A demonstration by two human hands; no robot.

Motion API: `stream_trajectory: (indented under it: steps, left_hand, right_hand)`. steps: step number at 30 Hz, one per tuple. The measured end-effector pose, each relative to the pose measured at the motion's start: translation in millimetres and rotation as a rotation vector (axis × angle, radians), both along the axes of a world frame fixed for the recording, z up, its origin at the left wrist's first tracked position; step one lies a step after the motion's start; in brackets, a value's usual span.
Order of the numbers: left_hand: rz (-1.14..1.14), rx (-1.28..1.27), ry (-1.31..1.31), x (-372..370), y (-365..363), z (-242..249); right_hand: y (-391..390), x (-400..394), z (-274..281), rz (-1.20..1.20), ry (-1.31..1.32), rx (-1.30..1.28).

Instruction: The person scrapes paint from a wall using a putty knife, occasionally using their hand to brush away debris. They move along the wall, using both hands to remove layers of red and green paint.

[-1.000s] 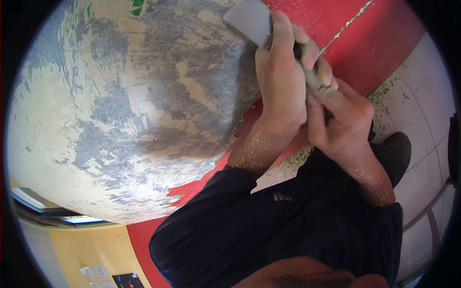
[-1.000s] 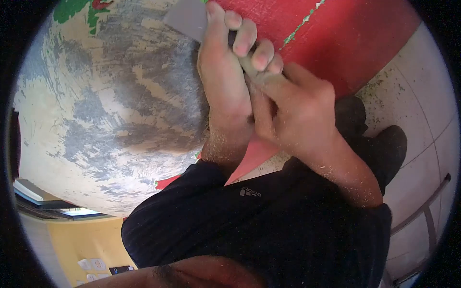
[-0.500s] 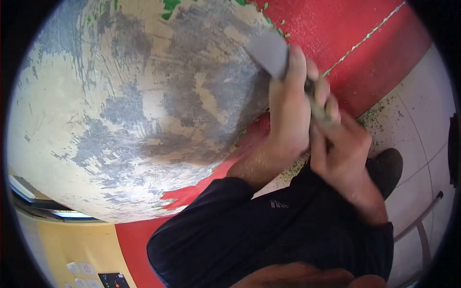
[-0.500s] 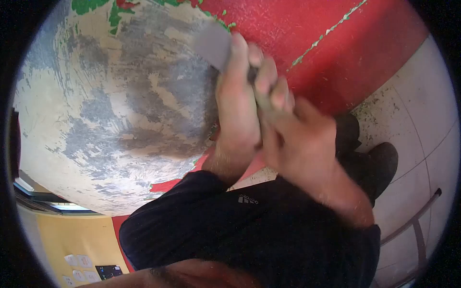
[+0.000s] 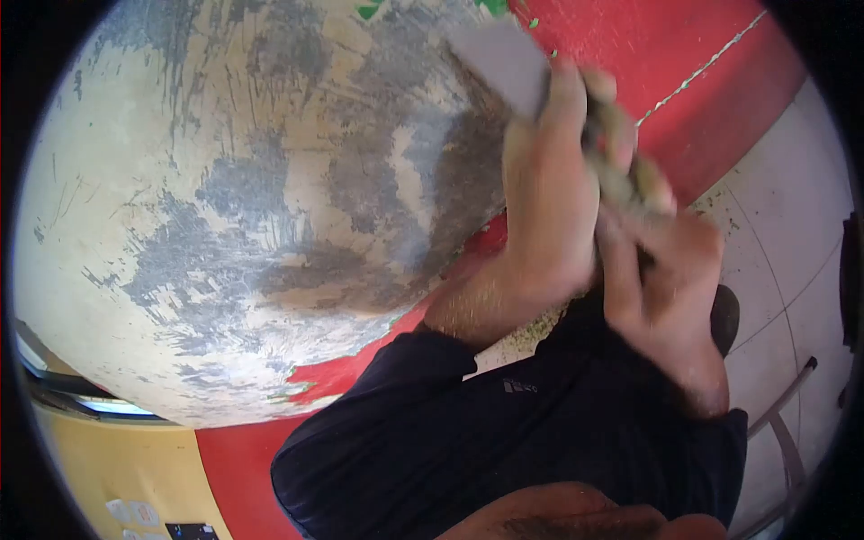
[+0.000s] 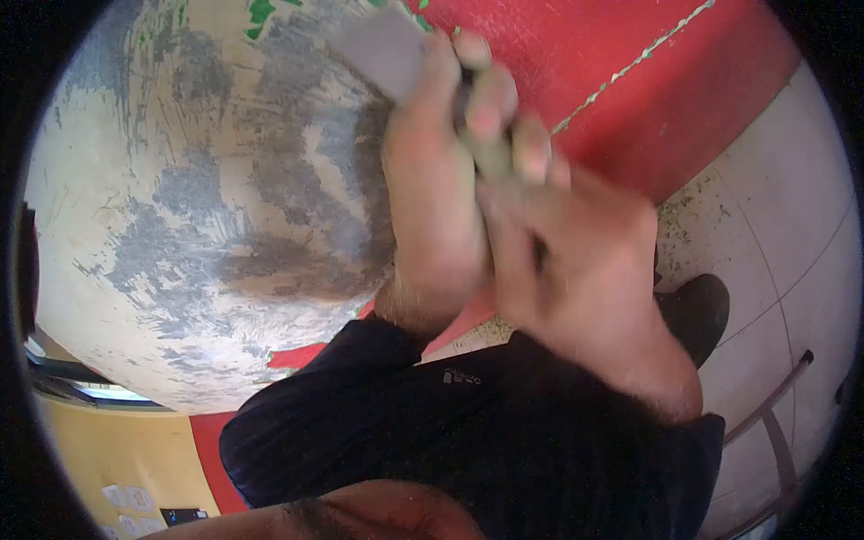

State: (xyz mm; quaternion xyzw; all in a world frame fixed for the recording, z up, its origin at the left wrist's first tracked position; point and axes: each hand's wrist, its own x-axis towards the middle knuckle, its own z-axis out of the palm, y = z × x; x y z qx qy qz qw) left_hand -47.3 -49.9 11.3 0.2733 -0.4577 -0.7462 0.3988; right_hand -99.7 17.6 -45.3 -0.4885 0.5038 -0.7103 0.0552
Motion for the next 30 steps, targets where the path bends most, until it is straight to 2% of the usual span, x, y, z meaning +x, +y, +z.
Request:
stream_trajectory:
  steps: [1, 3, 4, 5, 6, 7, 8, 11, 14, 15, 18, 19, 22, 23, 25, 26, 28, 30]
  left_hand:
    - [-0.071, -0.013, -0.069, 8, 5, -3]
    - [0.000, -0.046, -0.046, 1, 2, 0]
    - [0.040, -0.066, -0.039, -4, -1, 3]
    - [-0.015, -0.124, 0.048, -8, -8, 7]
    - [-0.048, -0.172, -0.017, -7, -15, 9]
    - [-0.083, -0.223, -0.076, -5, -21, 12]
    - [-0.120, -0.282, -0.125, -4, -24, 16]
    - [-0.011, -0.025, -0.095, 11, 1, -8]
    - [0.026, -0.134, 0.021, -1, -13, 5]
    - [-0.003, -0.279, 0.038, -7, -22, 14]
    - [-0.016, -0.145, 0.078, -4, -10, 27]
    - [-0.017, -0.019, 0.050, 3, -4, 16]
    - [0.054, -0.128, 0.018, 8, -6, 10]
    - [0.011, -0.228, 0.025, 8, -14, 16]
    - [0.008, -0.198, 0.056, 2, -9, 41]
    - [0.006, -0.181, 0.083, 1, -6, 49]
    - [-0.010, -0.122, 0.042, 15, 1, 34]
    - [-0.010, -0.113, 0.047, 20, -3, 21]
  right_hand:
    - [2, 3, 0, -0.013, 0.002, -0.011]
    - [6, -3, 0, 0.003, 0.124, 0.106]
    - [0, -8, 4, -0.040, 0.130, 0.062]
    - [-10, -11, 10, -0.078, 0.132, 0.017]
    - [-16, -10, 15, -0.117, 0.134, -0.027]
    - [-20, -5, 18, -0.069, -0.015, -0.041]
    - [-14, -1, 14, -0.059, -0.006, -0.061]
    - [-4, 9, -5, -0.055, 0.033, -0.051]
    - [-9, 0, 5, -0.057, 0.190, 0.028]
    - [-17, -2, 17, -0.067, 0.110, -0.041]
    - [-4, -2, 27, -0.058, 0.156, -0.002]
    - [4, 4, 17, -0.001, 0.113, -0.003]
    - [-4, 4, 16, -0.030, 0.235, 0.017]
    - [-6, 3, 22, -0.011, 0.179, 0.041]
    - [-5, -1, 53, 0.033, 0.062, 0.093]
    - [2, 1, 51, 0.068, 0.100, 0.088]
    - [14, 3, 35, 0.112, 0.190, 0.064]
    - [2, 8, 31, 0.041, 0.148, -0.023]
